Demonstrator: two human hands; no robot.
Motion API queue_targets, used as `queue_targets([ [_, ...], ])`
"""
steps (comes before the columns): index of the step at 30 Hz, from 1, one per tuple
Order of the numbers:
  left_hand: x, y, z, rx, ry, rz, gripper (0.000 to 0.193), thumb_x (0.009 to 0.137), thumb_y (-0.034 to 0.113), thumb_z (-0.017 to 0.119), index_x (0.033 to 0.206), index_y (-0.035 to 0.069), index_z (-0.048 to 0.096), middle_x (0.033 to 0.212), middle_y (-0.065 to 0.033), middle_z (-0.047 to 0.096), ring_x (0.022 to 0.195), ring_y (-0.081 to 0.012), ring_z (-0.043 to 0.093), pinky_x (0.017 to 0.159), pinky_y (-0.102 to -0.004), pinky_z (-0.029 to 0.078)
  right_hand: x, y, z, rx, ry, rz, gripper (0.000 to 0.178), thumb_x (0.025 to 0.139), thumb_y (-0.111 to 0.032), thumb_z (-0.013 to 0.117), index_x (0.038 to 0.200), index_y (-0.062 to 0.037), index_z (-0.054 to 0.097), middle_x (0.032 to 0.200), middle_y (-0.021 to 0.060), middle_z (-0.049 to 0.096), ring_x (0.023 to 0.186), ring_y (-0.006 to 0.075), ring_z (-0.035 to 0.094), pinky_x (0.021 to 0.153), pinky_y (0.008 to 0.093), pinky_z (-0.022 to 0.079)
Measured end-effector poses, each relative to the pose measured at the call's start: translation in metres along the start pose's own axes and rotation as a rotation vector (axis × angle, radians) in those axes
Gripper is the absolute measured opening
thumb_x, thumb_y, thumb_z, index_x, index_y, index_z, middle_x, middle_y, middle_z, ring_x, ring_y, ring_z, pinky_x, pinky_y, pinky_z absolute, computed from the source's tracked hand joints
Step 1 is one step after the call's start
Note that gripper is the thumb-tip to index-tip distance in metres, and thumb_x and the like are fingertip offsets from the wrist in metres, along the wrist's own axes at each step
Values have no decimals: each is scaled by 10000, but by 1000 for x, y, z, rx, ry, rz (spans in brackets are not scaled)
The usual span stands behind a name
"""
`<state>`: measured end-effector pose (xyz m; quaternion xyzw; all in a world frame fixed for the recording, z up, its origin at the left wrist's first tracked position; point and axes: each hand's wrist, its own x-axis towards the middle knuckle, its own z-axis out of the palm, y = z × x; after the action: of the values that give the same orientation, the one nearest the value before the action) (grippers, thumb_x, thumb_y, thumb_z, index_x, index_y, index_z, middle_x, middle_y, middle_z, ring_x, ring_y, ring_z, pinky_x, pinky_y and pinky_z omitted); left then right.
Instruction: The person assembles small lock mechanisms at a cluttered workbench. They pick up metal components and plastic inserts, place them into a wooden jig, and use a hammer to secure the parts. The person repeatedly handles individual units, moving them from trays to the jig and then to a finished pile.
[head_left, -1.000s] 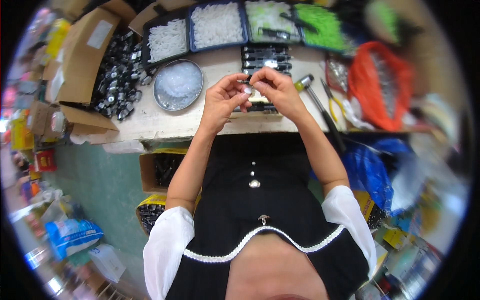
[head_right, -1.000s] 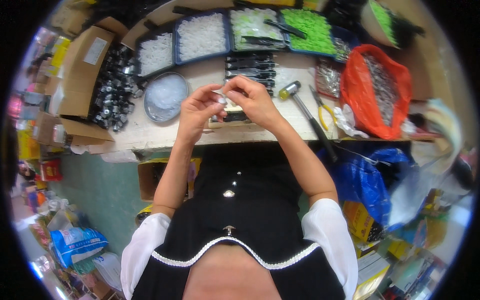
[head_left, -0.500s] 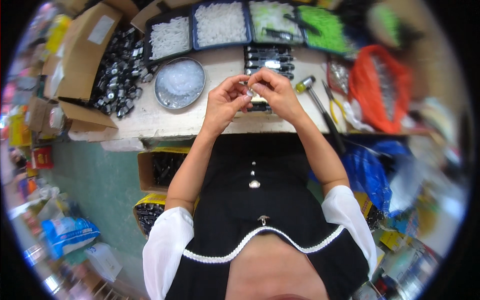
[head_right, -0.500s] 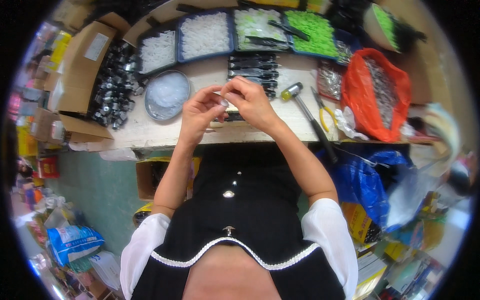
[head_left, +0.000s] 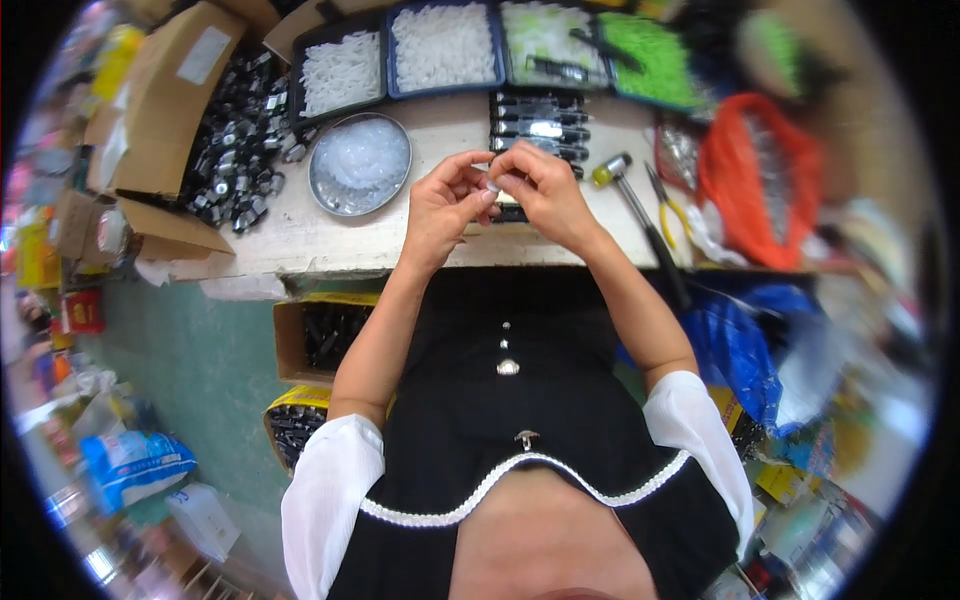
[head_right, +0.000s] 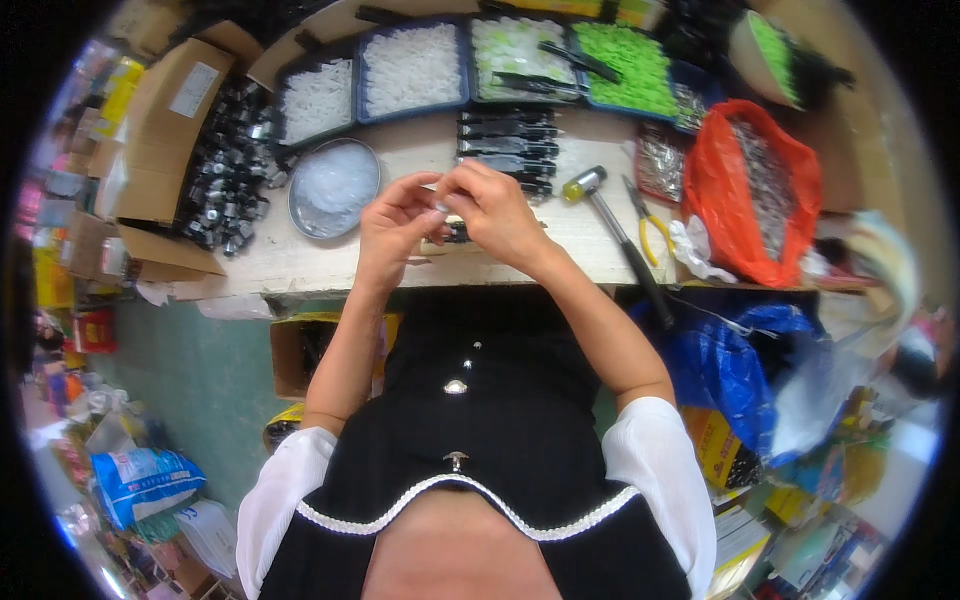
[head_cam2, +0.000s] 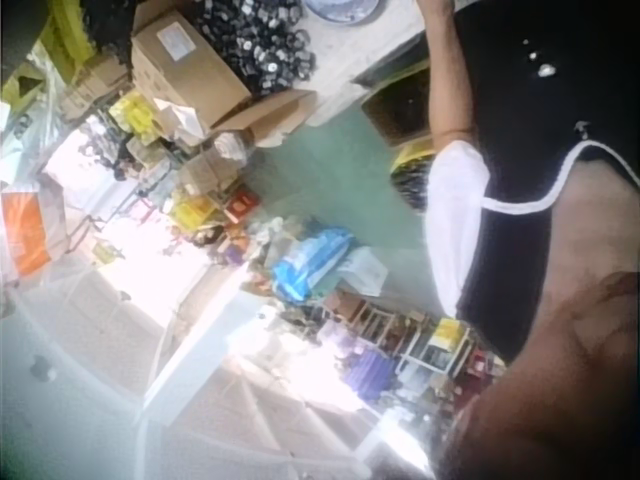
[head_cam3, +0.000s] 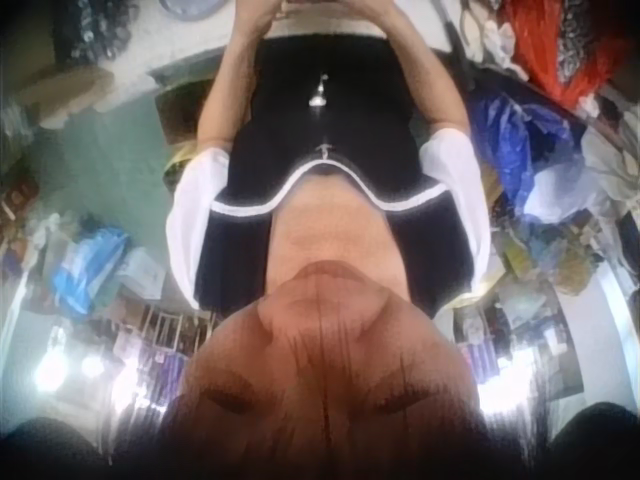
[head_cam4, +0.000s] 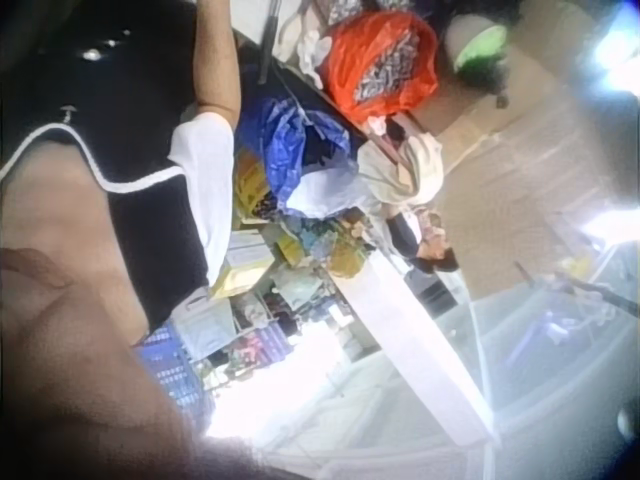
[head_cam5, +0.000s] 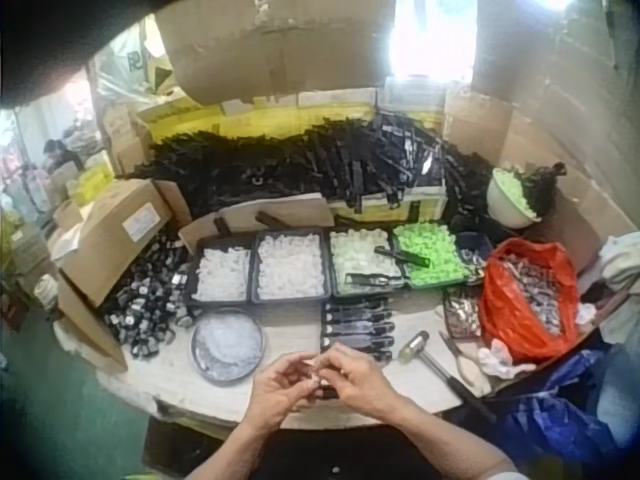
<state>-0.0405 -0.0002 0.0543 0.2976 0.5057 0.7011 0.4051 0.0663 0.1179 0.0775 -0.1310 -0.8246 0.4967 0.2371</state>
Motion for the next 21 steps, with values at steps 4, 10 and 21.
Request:
queue_targets([
  [4,-2,-4,-1,-78,48,9,303,810,-29,600,1111,-15,565,832,-60,590,675,-118,599,537,-224,490,0,2,2,16,54,-24,57,796,-29,578,842,5,574,784,93,537,702,218,543,614,308,431],
  [10,-6,-9,0,-203,73,-14,212,820,7,611,1028,-37,608,808,-79,625,651,-122,604,524,-229,494,-8,5,7,45,139,-95,56,799,-20,590,844,6,570,798,81,533,694,195,536,594,287,424],
  [21,-8,-10,6,242,167,65,209,811,74,653,1003,-9,641,780,-27,592,605,-73,536,519,-198,443,-12,27,17,-175,191,-267,50,770,-3,571,799,-14,531,776,93,505,751,264,500,658,344,375],
])
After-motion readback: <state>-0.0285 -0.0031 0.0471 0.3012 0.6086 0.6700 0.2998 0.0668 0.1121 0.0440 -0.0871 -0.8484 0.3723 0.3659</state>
